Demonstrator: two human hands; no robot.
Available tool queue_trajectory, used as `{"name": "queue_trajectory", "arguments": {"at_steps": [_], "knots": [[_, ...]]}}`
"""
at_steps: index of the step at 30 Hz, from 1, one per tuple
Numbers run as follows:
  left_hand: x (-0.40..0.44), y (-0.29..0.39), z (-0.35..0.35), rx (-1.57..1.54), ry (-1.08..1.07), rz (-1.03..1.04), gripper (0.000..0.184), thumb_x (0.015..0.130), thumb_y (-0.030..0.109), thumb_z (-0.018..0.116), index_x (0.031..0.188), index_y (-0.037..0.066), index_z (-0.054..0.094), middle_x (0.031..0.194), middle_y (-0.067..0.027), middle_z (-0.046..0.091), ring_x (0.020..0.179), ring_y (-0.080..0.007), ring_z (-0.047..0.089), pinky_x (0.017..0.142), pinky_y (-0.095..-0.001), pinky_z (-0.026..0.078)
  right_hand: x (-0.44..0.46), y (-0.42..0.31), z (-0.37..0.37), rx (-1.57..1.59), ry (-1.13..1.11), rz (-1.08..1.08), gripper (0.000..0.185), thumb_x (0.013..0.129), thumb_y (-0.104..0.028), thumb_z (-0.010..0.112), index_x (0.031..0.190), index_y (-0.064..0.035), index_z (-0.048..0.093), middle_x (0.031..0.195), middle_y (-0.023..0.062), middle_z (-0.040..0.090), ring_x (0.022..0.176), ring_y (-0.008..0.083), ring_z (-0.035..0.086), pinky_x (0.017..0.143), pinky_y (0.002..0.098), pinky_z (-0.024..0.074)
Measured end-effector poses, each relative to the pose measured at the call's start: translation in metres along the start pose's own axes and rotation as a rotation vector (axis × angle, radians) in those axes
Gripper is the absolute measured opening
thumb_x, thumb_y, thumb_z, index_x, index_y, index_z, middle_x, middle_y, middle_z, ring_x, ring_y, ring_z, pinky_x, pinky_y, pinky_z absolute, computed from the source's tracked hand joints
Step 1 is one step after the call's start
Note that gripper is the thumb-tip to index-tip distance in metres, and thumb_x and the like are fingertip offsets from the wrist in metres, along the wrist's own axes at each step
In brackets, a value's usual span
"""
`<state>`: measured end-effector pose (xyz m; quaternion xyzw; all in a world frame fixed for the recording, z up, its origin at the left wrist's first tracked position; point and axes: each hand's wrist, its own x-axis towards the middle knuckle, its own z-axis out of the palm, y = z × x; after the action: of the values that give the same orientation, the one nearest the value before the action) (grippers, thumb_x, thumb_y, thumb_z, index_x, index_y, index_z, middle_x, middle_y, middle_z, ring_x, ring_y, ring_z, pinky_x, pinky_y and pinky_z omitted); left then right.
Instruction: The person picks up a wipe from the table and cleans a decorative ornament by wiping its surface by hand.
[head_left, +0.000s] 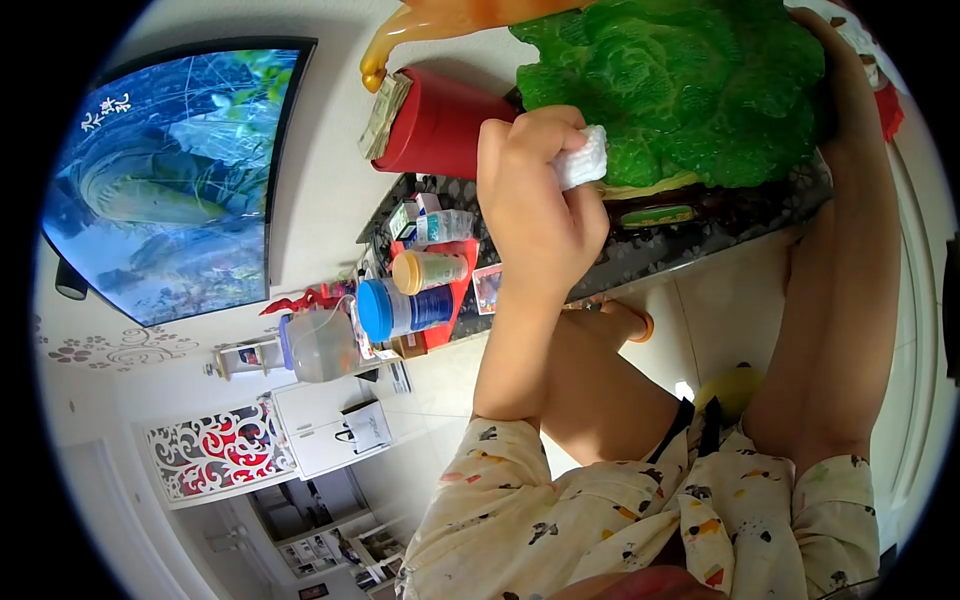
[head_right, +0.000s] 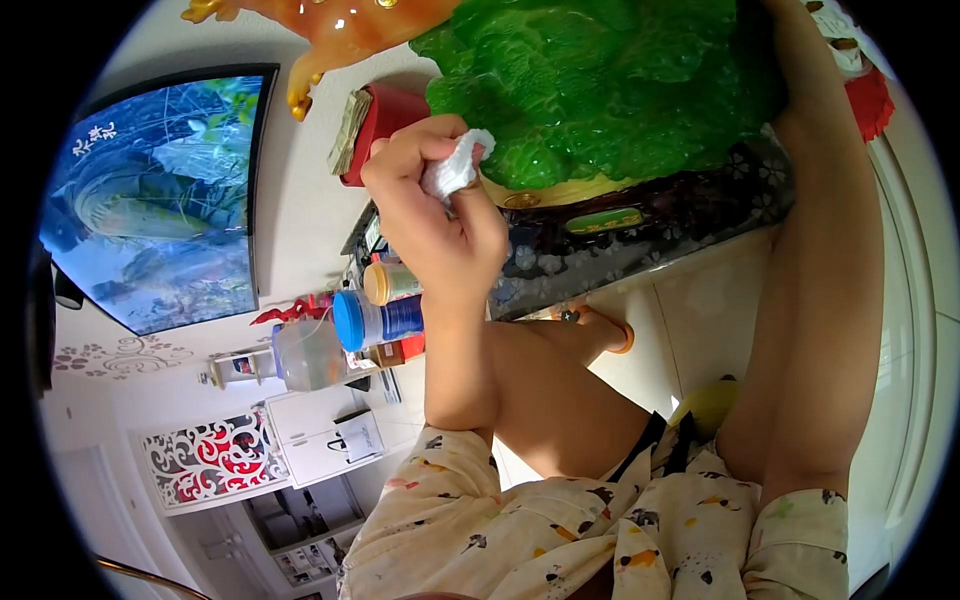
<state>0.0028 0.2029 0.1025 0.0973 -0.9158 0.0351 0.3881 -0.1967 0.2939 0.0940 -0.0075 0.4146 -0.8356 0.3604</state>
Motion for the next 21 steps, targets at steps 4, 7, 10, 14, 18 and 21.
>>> {"name": "queue_trajectory", "arguments": {"at_steps": [4, 7, 10, 14, 18, 21], "knots": [[0.001, 0.006, 0.001, 0.074, 0.042, 0.013, 0.032, 0.068, -0.015, 0.053, 0.095, 0.002, 0.05, 0.088, -0.0125, 0.064, 0.067, -0.0237, 0.05, 0.064, -0.031, 0.042, 0.003, -0.001, -0.004, 0.001, -0.015, 0.033, 0.031, 0.079, -0.03, 0.061, 0.094, -0.0037, 0.067, 0.084, 0.0083, 0.069, 0.074, 0.0212, 0.067, 0.069, 0.0337, 0.0562], [0.0, 0.013, 0.004, 0.179, 0.052, 0.029, 0.036, 0.062, -0.015, 0.052, 0.094, 0.002, 0.053, 0.09, -0.0119, 0.066, 0.064, -0.0268, 0.048, 0.06, -0.0333, 0.041, 0.011, -0.001, -0.011, 0.002, -0.049, 0.038, 0.031, 0.079, -0.031, 0.061, 0.094, -0.0041, 0.067, 0.083, 0.0078, 0.069, 0.073, 0.0204, 0.067, 0.069, 0.0333, 0.0562], [-0.002, 0.015, 0.014, 0.248, 0.091, 0.076, 0.039, 0.061, -0.016, 0.052, 0.095, 0.002, 0.053, 0.09, -0.0119, 0.066, 0.063, -0.0276, 0.047, 0.058, -0.0348, 0.04, 0.013, -0.008, -0.015, 0.033, -0.09, 0.124, 0.031, 0.079, -0.031, 0.061, 0.093, -0.0045, 0.067, 0.083, 0.0072, 0.069, 0.072, 0.0196, 0.067, 0.069, 0.0326, 0.056], [-0.001, 0.014, 0.014, 0.261, 0.089, 0.082, 0.041, 0.059, -0.015, 0.051, 0.095, 0.004, 0.054, 0.09, -0.0116, 0.066, 0.064, -0.0272, 0.047, 0.058, -0.0353, 0.04, 0.013, 0.0, -0.013, -0.012, -0.072, 0.037, 0.031, 0.079, -0.032, 0.062, 0.093, -0.0044, 0.066, 0.083, 0.0072, 0.069, 0.073, 0.0196, 0.067, 0.07, 0.0323, 0.0559], [0.0, 0.009, 0.009, 0.184, 0.037, 0.091, 0.043, 0.057, -0.015, 0.05, 0.094, 0.005, 0.054, 0.09, -0.0102, 0.066, 0.065, -0.0267, 0.046, 0.059, -0.0352, 0.04, 0.012, 0.0, -0.012, 0.007, -0.088, 0.046, 0.031, 0.079, -0.031, 0.062, 0.094, -0.0043, 0.066, 0.084, 0.0075, 0.069, 0.074, 0.0198, 0.067, 0.071, 0.0325, 0.056], [0.003, 0.007, 0.002, 0.151, -0.025, 0.09, 0.044, 0.055, -0.015, 0.049, 0.094, 0.005, 0.054, 0.09, -0.0097, 0.067, 0.066, -0.0263, 0.046, 0.061, -0.0347, 0.04, 0.025, 0.001, -0.019, 0.027, -0.057, 0.11, 0.031, 0.079, -0.031, 0.062, 0.094, -0.0042, 0.066, 0.084, 0.0076, 0.069, 0.075, 0.02, 0.067, 0.071, 0.0324, 0.0561]]}}
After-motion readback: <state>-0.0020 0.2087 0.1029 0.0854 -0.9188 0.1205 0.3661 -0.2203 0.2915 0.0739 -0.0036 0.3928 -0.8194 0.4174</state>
